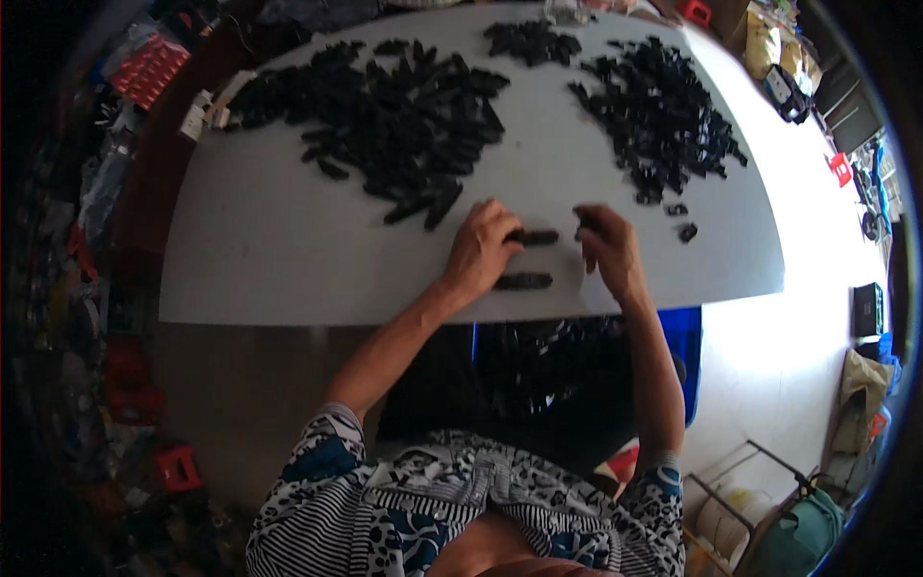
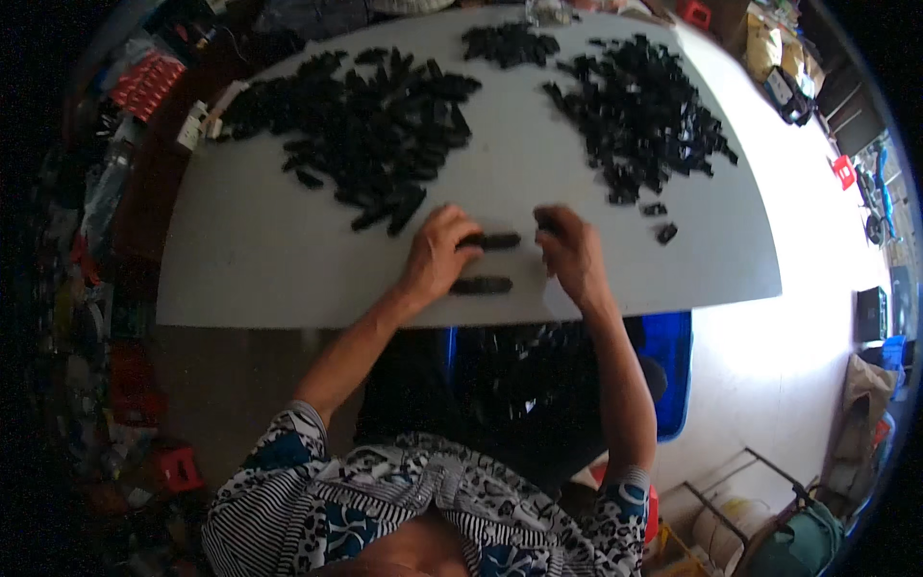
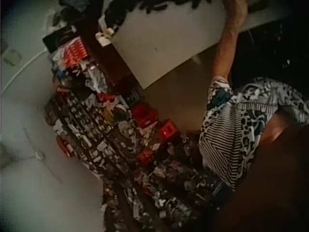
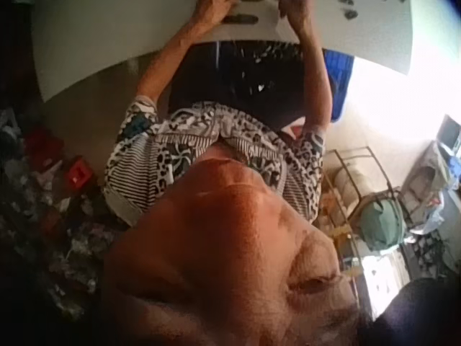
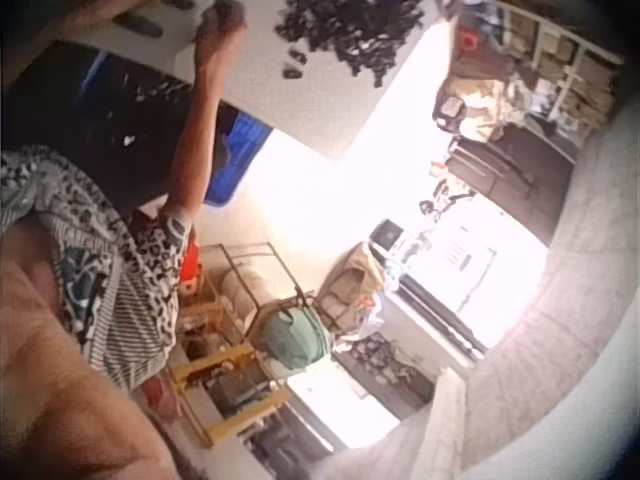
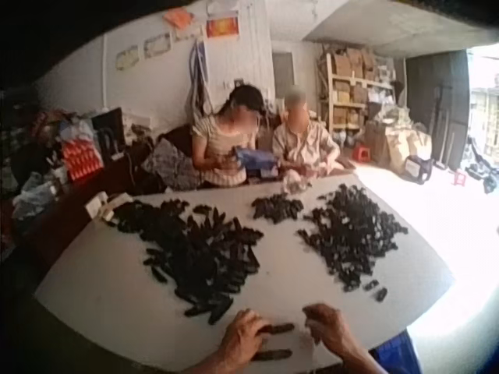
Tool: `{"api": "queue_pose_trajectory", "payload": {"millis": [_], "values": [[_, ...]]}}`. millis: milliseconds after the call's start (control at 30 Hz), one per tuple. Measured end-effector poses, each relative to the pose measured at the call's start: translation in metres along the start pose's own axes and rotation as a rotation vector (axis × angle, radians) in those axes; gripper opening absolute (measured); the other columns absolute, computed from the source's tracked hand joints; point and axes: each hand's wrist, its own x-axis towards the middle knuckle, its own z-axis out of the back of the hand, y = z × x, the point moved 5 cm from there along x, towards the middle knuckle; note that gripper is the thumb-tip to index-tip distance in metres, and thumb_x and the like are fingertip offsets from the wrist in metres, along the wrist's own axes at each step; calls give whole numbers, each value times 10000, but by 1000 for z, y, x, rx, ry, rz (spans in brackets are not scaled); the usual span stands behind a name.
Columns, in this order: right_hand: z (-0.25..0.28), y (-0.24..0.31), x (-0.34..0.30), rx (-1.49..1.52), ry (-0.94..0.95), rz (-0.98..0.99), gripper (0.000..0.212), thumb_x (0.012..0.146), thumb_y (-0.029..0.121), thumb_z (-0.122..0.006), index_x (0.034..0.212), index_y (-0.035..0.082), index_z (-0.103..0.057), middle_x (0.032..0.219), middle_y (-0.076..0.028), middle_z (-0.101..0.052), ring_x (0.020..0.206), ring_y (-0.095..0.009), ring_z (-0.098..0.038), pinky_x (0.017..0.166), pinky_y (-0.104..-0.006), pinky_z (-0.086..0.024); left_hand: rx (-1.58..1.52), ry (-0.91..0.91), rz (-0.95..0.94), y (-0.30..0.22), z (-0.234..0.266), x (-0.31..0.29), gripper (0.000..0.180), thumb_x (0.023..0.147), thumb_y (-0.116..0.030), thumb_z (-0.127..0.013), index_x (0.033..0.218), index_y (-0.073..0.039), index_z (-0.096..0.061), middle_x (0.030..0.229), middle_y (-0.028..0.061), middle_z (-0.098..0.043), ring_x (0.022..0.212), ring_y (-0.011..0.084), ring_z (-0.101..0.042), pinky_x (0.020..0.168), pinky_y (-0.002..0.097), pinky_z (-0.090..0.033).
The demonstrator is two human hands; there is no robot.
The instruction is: Assembling small black plastic components by hand on a table.
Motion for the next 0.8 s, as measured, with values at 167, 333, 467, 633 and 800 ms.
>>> {"api": "queue_pose_trajectory", "payload": {"millis": [167, 333, 467, 633, 800], "values": [[-10, 18, 0, -418, -2, 203, 165, 827, 20, -661, 952, -7, -558, 823, -161, -634, 662, -220, -622, 608, -338, -505, 6, -11, -9, 3, 2, 5, 258, 699, 35, -772, 938, -6, -684, 915, 87, -581, 915, 261, -587, 781, 362, -507], [-25, 22, -1, -828, 22, 468, 204, 759, 33, -692, 924, 7, -575, 880, -131, -573, 798, -328, -618, 695, -409, -501, -36, -38, -3, 6, -2, 1, 259, 681, 66, -770, 917, -4, -689, 897, 75, -591, 893, 246, -598, 734, 353, -520], [-31, 19, 0, -924, 84, 650, 187, 752, 31, -688, 898, 5, -575, 861, -118, -529, 795, -336, -608, 684, -434, -498, -52, -39, -35, 5, -2, 0, 276, 653, 83, -773, 903, 0, -687, 889, 81, -602, 880, 256, -603, 739, 364, -517], [-38, 21, 5, -917, 220, 634, 140, 760, 12, -670, 842, -2, -557, 857, -128, -525, 795, -339, -605, 685, -432, -502, -61, -41, -78, 3, -3, 3, 264, 630, 90, -768, 864, 9, -680, 855, 91, -608, 866, 270, -606, 734, 376, -512], [-43, 20, 4, -823, 251, 646, 113, 777, 19, -644, 840, -8, -554, 857, -136, -531, 785, -340, -610, 686, -437, -502, -101, -12, -130, -3, -7, 3, 189, 674, 46, -763, 828, 17, -656, 844, 93, -594, 837, 266, -599, 735, 373, -508]]}}
